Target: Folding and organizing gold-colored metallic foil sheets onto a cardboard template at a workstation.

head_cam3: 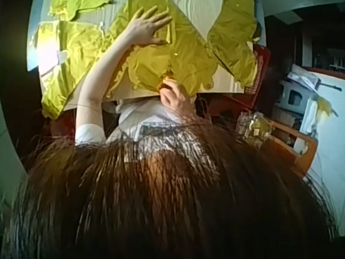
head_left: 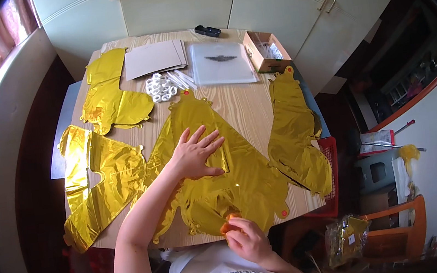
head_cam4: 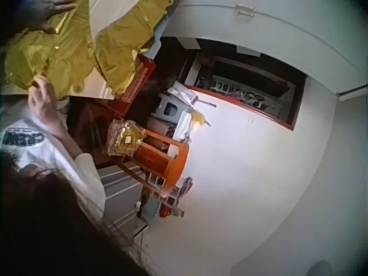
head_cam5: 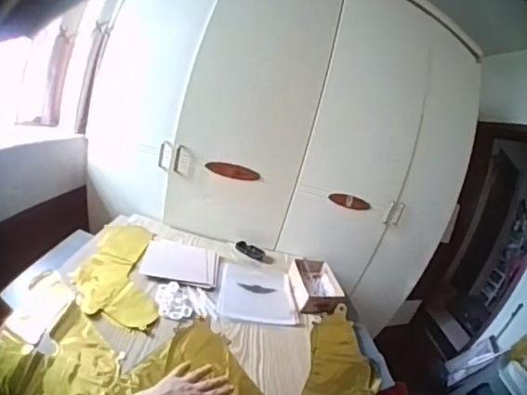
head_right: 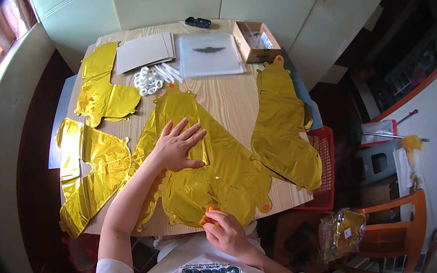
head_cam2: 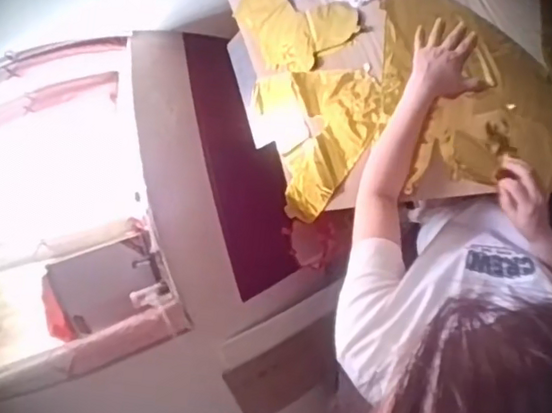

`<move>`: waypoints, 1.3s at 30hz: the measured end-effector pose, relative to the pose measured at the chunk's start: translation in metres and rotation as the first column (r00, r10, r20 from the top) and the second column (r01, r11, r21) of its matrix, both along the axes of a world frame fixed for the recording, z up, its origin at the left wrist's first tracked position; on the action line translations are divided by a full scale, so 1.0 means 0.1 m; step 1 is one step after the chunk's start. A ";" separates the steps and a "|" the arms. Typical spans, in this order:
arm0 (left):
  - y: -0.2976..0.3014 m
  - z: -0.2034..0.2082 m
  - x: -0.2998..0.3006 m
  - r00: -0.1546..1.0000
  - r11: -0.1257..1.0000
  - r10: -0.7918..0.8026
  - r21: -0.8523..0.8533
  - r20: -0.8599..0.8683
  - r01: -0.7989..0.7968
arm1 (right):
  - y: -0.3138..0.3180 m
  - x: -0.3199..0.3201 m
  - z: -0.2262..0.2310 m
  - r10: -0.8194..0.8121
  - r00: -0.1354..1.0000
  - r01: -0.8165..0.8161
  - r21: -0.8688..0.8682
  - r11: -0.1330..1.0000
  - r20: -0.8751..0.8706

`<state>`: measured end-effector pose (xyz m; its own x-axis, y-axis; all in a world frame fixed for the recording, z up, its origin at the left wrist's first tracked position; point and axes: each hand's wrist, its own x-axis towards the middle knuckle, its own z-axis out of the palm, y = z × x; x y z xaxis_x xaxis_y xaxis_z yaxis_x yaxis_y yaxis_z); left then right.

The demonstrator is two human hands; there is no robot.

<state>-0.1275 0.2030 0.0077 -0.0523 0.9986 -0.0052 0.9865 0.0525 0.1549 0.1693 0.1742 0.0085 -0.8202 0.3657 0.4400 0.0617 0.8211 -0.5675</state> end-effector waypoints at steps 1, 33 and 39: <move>0.00 0.01 0.00 1.000 1.000 0.001 -0.006 0.004 -0.001 | 0.00 -0.01 -0.02 0.013 1.000 -0.013 0.008 1.000 0.002; -0.02 -0.04 -0.01 1.000 0.999 -0.004 0.041 -0.008 0.004 | 0.65 -0.05 0.05 0.100 0.925 -0.176 0.182 0.967 0.366; -0.02 -0.03 -0.01 1.000 0.999 -0.005 0.042 -0.012 0.006 | 0.68 -0.07 0.05 0.090 0.909 -0.212 0.265 0.941 0.406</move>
